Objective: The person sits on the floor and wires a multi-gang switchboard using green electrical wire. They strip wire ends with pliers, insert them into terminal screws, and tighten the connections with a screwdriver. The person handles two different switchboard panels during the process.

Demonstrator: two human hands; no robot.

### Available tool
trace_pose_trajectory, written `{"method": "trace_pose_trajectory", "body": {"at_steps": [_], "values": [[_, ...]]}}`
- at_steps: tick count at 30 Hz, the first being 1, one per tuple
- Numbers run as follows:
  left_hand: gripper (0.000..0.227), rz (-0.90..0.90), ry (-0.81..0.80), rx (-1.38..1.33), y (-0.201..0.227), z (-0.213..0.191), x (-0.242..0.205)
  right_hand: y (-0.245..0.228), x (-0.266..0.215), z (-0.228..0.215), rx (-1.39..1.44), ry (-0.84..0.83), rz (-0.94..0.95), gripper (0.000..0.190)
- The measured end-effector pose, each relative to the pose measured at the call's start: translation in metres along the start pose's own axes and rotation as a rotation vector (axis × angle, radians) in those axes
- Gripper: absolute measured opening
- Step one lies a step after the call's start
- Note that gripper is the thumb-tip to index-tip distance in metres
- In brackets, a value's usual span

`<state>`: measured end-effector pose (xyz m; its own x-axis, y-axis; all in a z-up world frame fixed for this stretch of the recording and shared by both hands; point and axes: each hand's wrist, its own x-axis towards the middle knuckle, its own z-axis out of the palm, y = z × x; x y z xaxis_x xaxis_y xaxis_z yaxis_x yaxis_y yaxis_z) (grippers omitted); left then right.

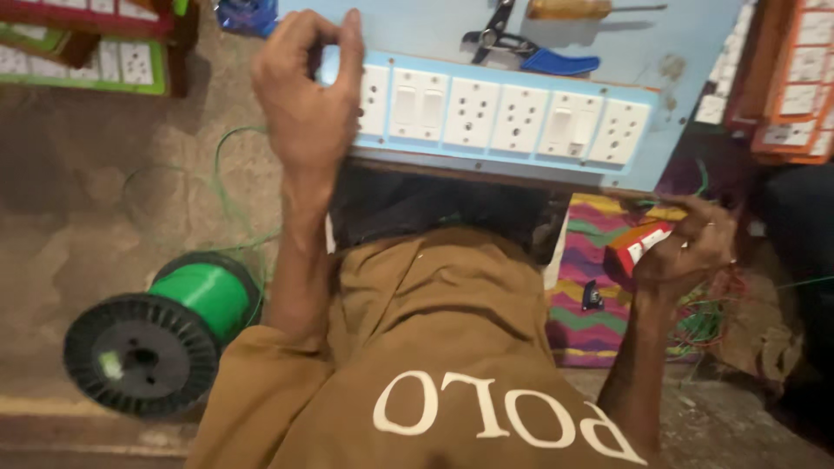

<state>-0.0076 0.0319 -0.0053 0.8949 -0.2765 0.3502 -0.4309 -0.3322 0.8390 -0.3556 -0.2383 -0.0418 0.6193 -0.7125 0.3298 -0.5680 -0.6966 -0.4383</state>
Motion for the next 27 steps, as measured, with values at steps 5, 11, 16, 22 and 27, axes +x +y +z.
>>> {"method": "trace_pose_trajectory", "body": {"at_steps": [5,11,16,22,27], "values": [[0.027,0.018,-0.059,0.011,0.013,-0.007,-0.009,-0.073,0.018,0.012,0.215,0.006,-0.246,0.069],[0.019,-0.097,-0.018,-0.043,0.024,-0.010,-0.021,-0.098,0.045,0.008,0.157,-0.043,-0.365,0.064],[0.032,-0.348,-0.114,-0.480,0.072,-0.026,-0.084,-0.089,0.003,-0.009,1.059,-0.021,0.267,0.041],[0.020,0.219,-0.780,-0.523,0.122,0.027,-0.124,-0.140,-0.033,0.004,1.684,-0.621,1.389,0.029],[0.049,0.608,-0.948,-0.374,0.129,0.063,-0.137,-0.108,-0.056,0.016,2.462,-0.371,1.621,0.010]]}}
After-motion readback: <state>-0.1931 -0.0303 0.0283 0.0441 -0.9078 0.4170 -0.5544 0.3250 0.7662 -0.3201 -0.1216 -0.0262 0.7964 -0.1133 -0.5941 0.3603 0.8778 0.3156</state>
